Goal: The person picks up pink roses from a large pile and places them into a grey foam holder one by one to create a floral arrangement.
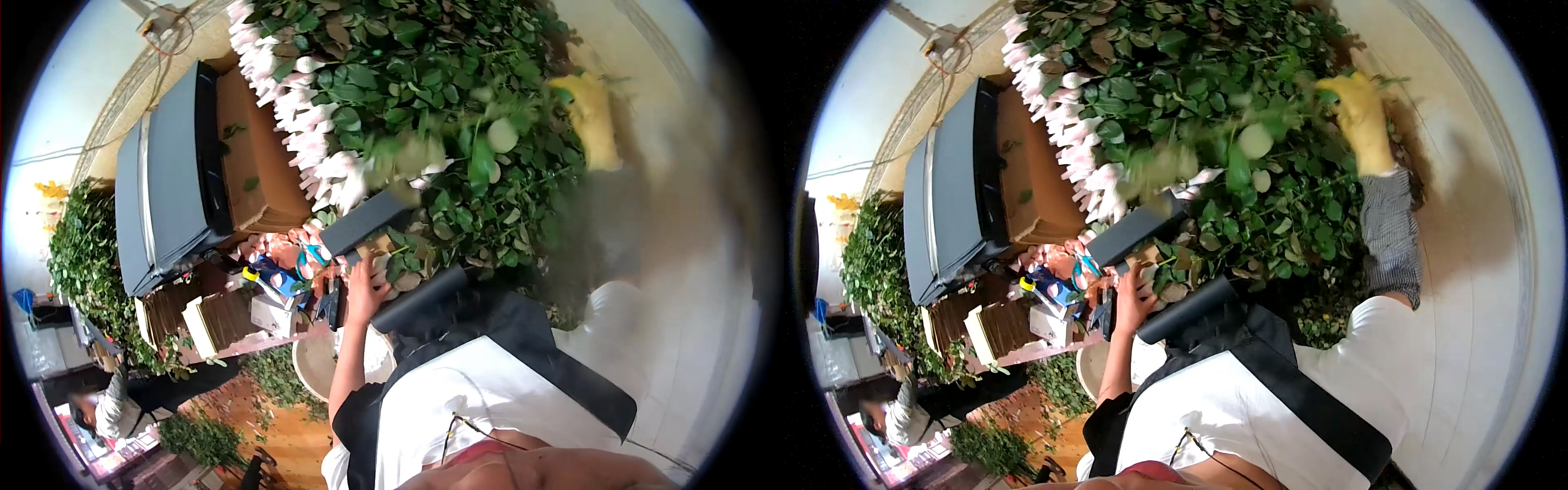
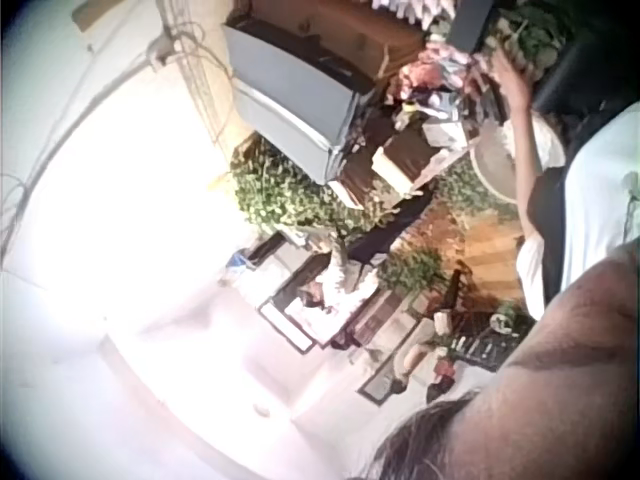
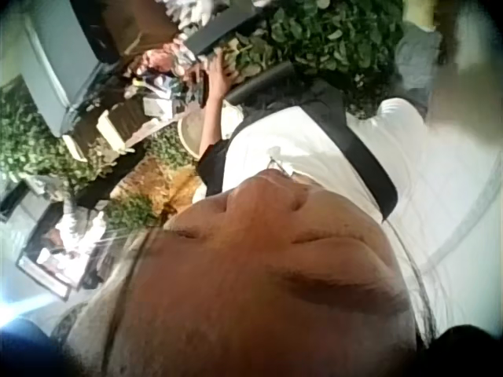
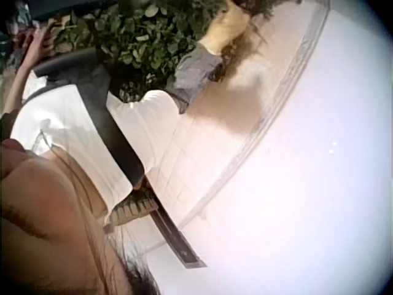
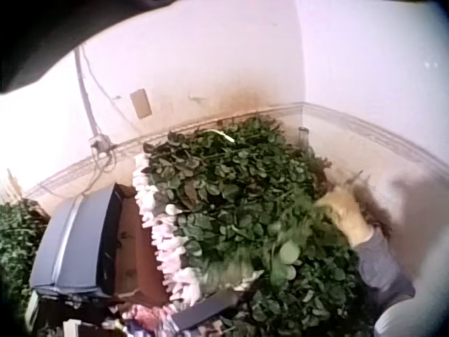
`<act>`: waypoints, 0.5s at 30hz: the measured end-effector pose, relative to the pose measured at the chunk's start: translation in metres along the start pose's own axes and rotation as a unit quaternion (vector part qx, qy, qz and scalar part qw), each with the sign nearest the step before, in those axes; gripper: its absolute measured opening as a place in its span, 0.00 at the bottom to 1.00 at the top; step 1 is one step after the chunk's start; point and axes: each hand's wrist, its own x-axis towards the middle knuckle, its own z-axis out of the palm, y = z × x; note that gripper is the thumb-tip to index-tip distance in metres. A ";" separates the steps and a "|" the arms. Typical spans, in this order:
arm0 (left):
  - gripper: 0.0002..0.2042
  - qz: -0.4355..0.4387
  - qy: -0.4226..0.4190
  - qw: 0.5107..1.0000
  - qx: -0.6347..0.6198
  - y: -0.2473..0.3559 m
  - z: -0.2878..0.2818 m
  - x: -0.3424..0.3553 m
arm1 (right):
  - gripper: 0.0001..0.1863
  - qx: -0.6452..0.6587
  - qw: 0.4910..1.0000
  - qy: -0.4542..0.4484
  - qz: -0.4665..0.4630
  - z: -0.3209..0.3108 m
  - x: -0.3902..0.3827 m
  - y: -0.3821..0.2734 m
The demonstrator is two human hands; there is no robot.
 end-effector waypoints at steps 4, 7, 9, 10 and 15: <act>0.34 -0.006 -0.007 1.000 0.030 -0.023 0.015 -0.013 | 0.16 0.018 0.996 -0.085 -0.012 0.058 -0.089 -0.028; 0.33 -0.008 -0.032 0.999 0.012 -0.010 0.007 0.000 | 0.07 -0.116 0.922 -0.341 0.142 0.119 -0.163 -0.018; 0.32 -0.015 -0.008 0.999 0.029 -0.005 0.000 -0.002 | 0.07 -0.147 0.885 -0.414 0.155 0.107 -0.151 -0.056; 0.32 -0.013 -0.009 0.999 0.029 0.006 -0.005 0.002 | 0.09 -0.151 0.911 -0.358 0.138 0.096 -0.146 -0.066; 0.35 0.021 -0.067 0.970 0.231 0.039 -0.024 0.018 | 0.26 -0.132 0.925 -0.339 0.106 0.122 -0.192 -0.061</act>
